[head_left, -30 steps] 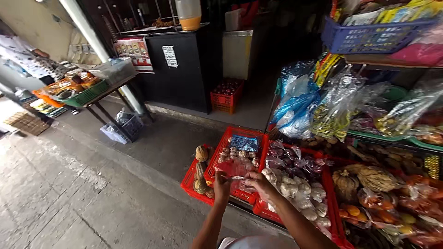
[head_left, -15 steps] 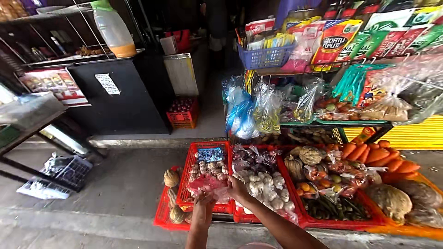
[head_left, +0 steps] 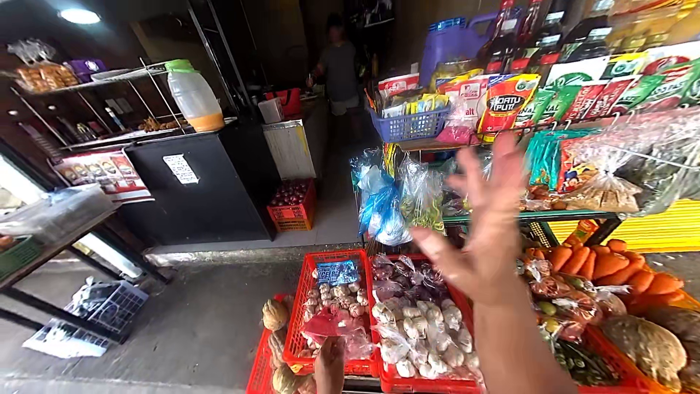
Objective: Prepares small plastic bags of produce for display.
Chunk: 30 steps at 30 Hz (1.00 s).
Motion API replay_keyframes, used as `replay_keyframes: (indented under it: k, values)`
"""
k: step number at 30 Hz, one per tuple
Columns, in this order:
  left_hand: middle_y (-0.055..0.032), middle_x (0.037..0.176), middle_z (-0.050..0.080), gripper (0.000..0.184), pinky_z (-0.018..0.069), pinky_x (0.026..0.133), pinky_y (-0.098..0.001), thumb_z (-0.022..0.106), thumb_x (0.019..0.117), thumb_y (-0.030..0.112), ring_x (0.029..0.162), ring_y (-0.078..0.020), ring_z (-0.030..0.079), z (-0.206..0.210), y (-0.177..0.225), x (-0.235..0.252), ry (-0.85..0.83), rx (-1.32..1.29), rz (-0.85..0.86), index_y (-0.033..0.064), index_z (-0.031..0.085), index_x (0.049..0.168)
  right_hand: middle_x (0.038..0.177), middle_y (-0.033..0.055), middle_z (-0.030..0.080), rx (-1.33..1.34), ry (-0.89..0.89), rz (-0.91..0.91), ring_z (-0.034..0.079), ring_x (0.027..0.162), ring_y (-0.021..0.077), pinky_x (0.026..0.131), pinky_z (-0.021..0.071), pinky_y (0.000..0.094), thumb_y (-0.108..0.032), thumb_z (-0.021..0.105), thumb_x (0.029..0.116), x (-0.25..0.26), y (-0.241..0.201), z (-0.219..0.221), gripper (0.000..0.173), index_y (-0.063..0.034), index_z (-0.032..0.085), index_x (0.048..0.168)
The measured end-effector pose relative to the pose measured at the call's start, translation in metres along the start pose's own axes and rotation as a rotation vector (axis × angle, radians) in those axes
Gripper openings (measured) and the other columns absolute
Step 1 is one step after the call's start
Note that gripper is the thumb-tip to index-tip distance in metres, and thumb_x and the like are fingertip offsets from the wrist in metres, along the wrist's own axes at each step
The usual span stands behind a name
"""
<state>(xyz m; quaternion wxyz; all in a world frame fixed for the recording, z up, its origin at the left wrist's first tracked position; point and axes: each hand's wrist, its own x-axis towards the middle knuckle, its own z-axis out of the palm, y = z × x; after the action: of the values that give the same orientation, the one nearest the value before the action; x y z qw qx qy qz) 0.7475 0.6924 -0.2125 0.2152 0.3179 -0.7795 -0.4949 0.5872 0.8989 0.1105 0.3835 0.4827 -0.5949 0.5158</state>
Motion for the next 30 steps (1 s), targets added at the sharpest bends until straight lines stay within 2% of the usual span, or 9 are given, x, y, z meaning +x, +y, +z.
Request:
replay_keyframes:
  k: [2, 4, 6, 9, 11, 13, 16, 18, 30]
  values:
    - [-0.0203, 0.099, 0.073, 0.024, 0.0539, 0.094, -0.0495, 0.060, 0.1004, 0.015, 0.096, -0.0294, 0.070, 0.003, 0.003, -0.002, -0.006, 0.008, 0.032, -0.0057, 0.072, 0.107, 0.134, 0.0083, 0.068, 0.024, 0.105, -0.144, 0.071, 0.112, 0.0195, 0.093, 0.0636, 0.0407, -0.027, 0.064, 0.1012, 0.028, -0.018, -0.029, 0.062, -0.0078, 0.042, 0.156]
    - [-0.0235, 0.106, 0.072, 0.028, 0.0511, 0.100, -0.0514, 0.060, 0.1016, 0.016, 0.105, -0.0337, 0.068, 0.001, 0.003, -0.004, 0.008, 0.015, 0.038, -0.0073, 0.072, 0.109, 0.131, 0.0093, 0.069, 0.021, 0.182, -0.187, 0.069, 0.116, 0.0225, 0.098, 0.0596, 0.0421, -0.027, 0.063, 0.1009, 0.039, -0.031, -0.041, 0.043, -0.0029, 0.062, 0.137]
    - [-0.0249, 0.109, 0.071, 0.031, 0.0498, 0.101, -0.0517, 0.059, 0.1022, 0.019, 0.107, -0.0348, 0.067, 0.000, -0.001, -0.002, 0.040, -0.001, 0.027, -0.0084, 0.072, 0.109, 0.160, 0.0114, 0.043, -0.066, 0.112, -0.170, 0.046, 0.144, 0.0282, 0.119, 0.0427, 0.0477, -0.032, 0.065, 0.0986, 0.040, -0.039, -0.049, 0.062, -0.0088, 0.047, 0.154]
    - [-0.0245, 0.112, 0.070, 0.033, 0.0499, 0.103, -0.0501, 0.057, 0.1041, 0.021, 0.109, -0.0329, 0.067, -0.003, -0.005, 0.002, 0.038, -0.072, -0.056, -0.0077, 0.070, 0.114, 0.120, 0.0010, 0.073, 0.092, 0.223, -0.084, 0.074, 0.093, 0.0151, 0.077, 0.0663, 0.0339, -0.027, 0.067, 0.0961, 0.026, -0.040, -0.041, 0.060, -0.0103, 0.050, 0.151]
    - [-0.0236, 0.110, 0.071, 0.032, 0.0511, 0.100, -0.0492, 0.056, 0.1043, 0.020, 0.106, -0.0309, 0.068, -0.003, -0.008, 0.004, 0.036, -0.113, -0.075, -0.0075, 0.070, 0.114, 0.126, 0.0005, 0.071, 0.145, 0.213, -0.064, 0.073, 0.101, 0.0180, 0.083, 0.0645, 0.0369, -0.031, 0.067, 0.0973, 0.019, -0.039, -0.036, 0.067, -0.0172, 0.041, 0.157]
    - [-0.0232, 0.106, 0.071, 0.032, 0.0525, 0.097, -0.0491, 0.056, 0.1039, 0.019, 0.101, -0.0296, 0.068, -0.001, -0.012, 0.004, 0.040, -0.131, -0.068, -0.0078, 0.070, 0.112, 0.162, 0.0029, 0.041, 0.017, -0.044, -0.047, 0.049, 0.142, 0.0222, 0.112, 0.0495, 0.0441, -0.041, 0.067, 0.0975, 0.014, -0.036, -0.038, 0.082, -0.0272, 0.021, 0.165]
    - [-0.0209, 0.101, 0.072, 0.031, 0.0539, 0.092, -0.0480, 0.057, 0.1031, 0.019, 0.096, -0.0271, 0.069, 0.001, -0.011, 0.001, 0.023, -0.149, -0.072, -0.0073, 0.070, 0.112, 0.115, -0.0026, 0.074, 0.030, -0.381, -0.022, 0.070, 0.096, 0.0032, 0.081, 0.0611, 0.0282, -0.044, 0.063, 0.1006, -0.009, -0.018, -0.027, 0.052, -0.0206, 0.058, 0.147]
    - [-0.0185, 0.098, 0.072, 0.029, 0.0548, 0.089, -0.0452, 0.057, 0.1016, 0.017, 0.092, -0.0229, 0.068, 0.000, -0.007, -0.002, 0.002, -0.176, -0.060, -0.0075, 0.070, 0.110, 0.086, -0.0014, 0.074, 0.291, -0.647, 0.029, 0.063, 0.069, -0.0015, 0.063, 0.0551, 0.0171, -0.038, 0.062, 0.1022, -0.025, -0.005, -0.012, 0.037, -0.0117, 0.072, 0.127]
    - [-0.0118, 0.088, 0.069, 0.024, 0.0553, 0.080, -0.0355, 0.057, 0.1018, 0.014, 0.079, -0.0131, 0.064, 0.014, -0.006, -0.007, -0.060, -0.245, -0.105, -0.0075, 0.067, 0.109, 0.112, 0.0141, 0.073, -0.031, -1.427, 0.594, 0.069, 0.103, 0.0279, 0.099, 0.0514, 0.0493, -0.036, 0.057, 0.1056, -0.085, 0.020, 0.029, 0.048, -0.0109, 0.058, 0.146]
